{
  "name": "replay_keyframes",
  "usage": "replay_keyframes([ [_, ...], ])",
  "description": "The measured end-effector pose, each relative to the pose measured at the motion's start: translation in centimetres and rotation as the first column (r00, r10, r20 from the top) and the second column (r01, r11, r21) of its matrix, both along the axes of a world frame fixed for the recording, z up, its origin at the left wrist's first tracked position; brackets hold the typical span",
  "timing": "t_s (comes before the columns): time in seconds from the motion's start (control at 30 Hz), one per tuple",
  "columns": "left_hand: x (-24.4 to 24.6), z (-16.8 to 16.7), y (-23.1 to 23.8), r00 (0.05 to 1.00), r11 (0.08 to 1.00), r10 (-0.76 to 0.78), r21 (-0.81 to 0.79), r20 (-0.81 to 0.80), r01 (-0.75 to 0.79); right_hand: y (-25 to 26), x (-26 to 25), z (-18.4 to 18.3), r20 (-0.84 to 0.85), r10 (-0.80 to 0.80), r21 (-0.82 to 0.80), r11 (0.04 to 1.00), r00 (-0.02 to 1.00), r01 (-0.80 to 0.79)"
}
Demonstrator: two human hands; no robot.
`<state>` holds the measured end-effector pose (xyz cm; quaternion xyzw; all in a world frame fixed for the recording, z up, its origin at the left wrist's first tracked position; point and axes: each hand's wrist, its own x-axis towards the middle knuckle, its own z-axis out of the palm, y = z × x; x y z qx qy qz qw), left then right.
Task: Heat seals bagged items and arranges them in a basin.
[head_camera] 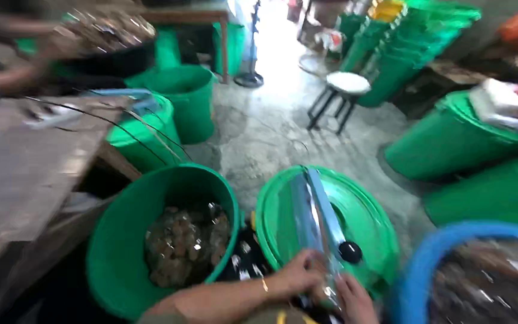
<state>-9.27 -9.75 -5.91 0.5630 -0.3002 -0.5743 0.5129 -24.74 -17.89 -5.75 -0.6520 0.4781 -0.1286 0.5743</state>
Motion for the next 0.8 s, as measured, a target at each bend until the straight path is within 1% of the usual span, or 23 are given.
replay_keyframes([
  [0.03, 0.1, -0.2, -0.5, 0.998, 1.000, 0.023, 0.009, 0.060, -0.024, -0.7, 0.4, -0.6, -0.013, -0.068, -0.076, 0.995, 0.998, 0.067],
  [0.07, 0.4, -0.5, -1.1, 0.990, 0.999, 0.045, 0.007, 0.134, -0.047, -1.3, 1.1, -0.5, -0.016, -0.118, -0.113, 0.987, 0.993, 0.116],
  [0.13, 1.2, -0.9, -2.7, 0.958, 0.996, 0.081, 0.021, 0.273, -0.090, -2.5, 2.9, -0.7, 0.013, -0.167, -0.213, 0.963, 0.986, 0.166],
  [0.2, 1.8, -1.9, -4.3, 0.927, 0.986, 0.144, 0.031, 0.347, -0.165, -4.1, 4.0, -2.6, 0.057, -0.094, -0.394, 0.913, 0.994, 0.109],
  [0.27, 2.5, -3.0, -5.6, 0.926, 0.975, 0.186, 0.056, 0.330, -0.216, -6.2, 4.4, -4.2, 0.001, -0.010, -0.479, 0.878, 1.000, 0.009],
  [0.3, 2.9, -3.2, -6.1, 0.929, 0.970, 0.198, 0.072, 0.312, -0.231, -7.5, 5.0, -3.8, -0.060, -0.012, -0.494, 0.869, 0.998, -0.019],
  [0.33, 3.4, -3.2, -6.6, 0.931, 0.965, 0.214, 0.081, 0.295, -0.248, -8.6, 5.7, -2.4, -0.127, -0.037, -0.465, 0.885, 0.991, -0.027],
  [0.37, 3.9, -3.2, -7.1, 0.933, 0.961, 0.232, 0.084, 0.276, -0.264, -9.5, 6.1, -0.5, -0.161, -0.044, -0.392, 0.920, 0.986, -0.023],
  [0.4, 4.5, -3.2, -7.6, 0.932, 0.956, 0.255, 0.080, 0.256, -0.283, -10.1, 6.3, 1.7, -0.161, -0.015, -0.311, 0.950, 0.987, -0.036],
  [0.43, 5.0, -3.1, -8.1, 0.932, 0.952, 0.272, 0.076, 0.238, -0.297, -10.4, 6.3, 3.8, -0.159, 0.072, -0.258, 0.960, 0.985, -0.112],
  [0.47, 5.5, -3.2, -8.5, 0.930, 0.948, 0.288, 0.072, 0.227, -0.311, -10.3, 6.1, 5.6, -0.187, 0.216, -0.231, 0.938, 0.958, -0.256],
  [0.5, 5.9, -3.3, -8.9, 0.927, 0.945, 0.299, 0.066, 0.228, -0.321, -9.7, 6.1, 7.0, -0.275, 0.365, -0.226, 0.874, 0.889, -0.429],
  [0.53, 6.3, -3.4, -9.2, 0.924, 0.944, 0.304, 0.061, 0.232, -0.325, -8.8, 6.4, 7.7, -0.402, 0.459, -0.226, 0.789, 0.793, -0.571],
  [0.57, 6.8, -3.5, -9.5, 0.925, 0.946, 0.299, 0.058, 0.236, -0.320, -7.7, 6.8, 7.7, -0.515, 0.480, -0.221, 0.726, 0.710, -0.651],
  [0.6, 7.2, -3.4, -9.6, 0.930, 0.952, 0.277, 0.064, 0.241, -0.301, -6.8, 7.3, 6.9, -0.593, 0.460, -0.216, 0.699, 0.661, -0.681],
  [0.63, 7.5, -3.3, -9.6, 0.935, 0.958, 0.251, 0.076, 0.249, -0.277, -6.0, 7.6, 5.8, -0.639, 0.414, -0.226, 0.705, 0.648, -0.673],
  [0.67, 7.9, -3.1, -9.4, 0.941, 0.963, 0.227, 0.087, 0.251, -0.255, -5.4, 7.7, 4.5, -0.658, 0.343, -0.282, 0.713, 0.670, -0.642],
  [0.7, 8.2, -2.9, -9.1, 0.946, 0.965, 0.217, 0.094, 0.240, -0.245, -4.9, 7.6, 3.4, -0.640, 0.262, -0.382, 0.707, 0.722, -0.595],
  [0.73, 8.5, -2.8, -8.9, 0.948, 0.961, 0.233, 0.094, 0.218, -0.258, -4.5, 7.3, 2.2, -0.579, 0.183, -0.524, 0.663, 0.794, -0.535],
  [0.77, 8.6, -2.8, -8.5, 0.943, 0.950, 0.274, 0.099, 0.191, -0.296, -4.2, 7.0, 1.0, -0.501, 0.130, -0.647, 0.601, 0.856, -0.470],
  [0.8, 8.7, -2.8, -8.1, 0.930, 0.932, 0.327, 0.107, 0.169, -0.347, -4.1, 6.8, 0.1, -0.437, 0.106, -0.722, 0.550, 0.893, -0.419],
])
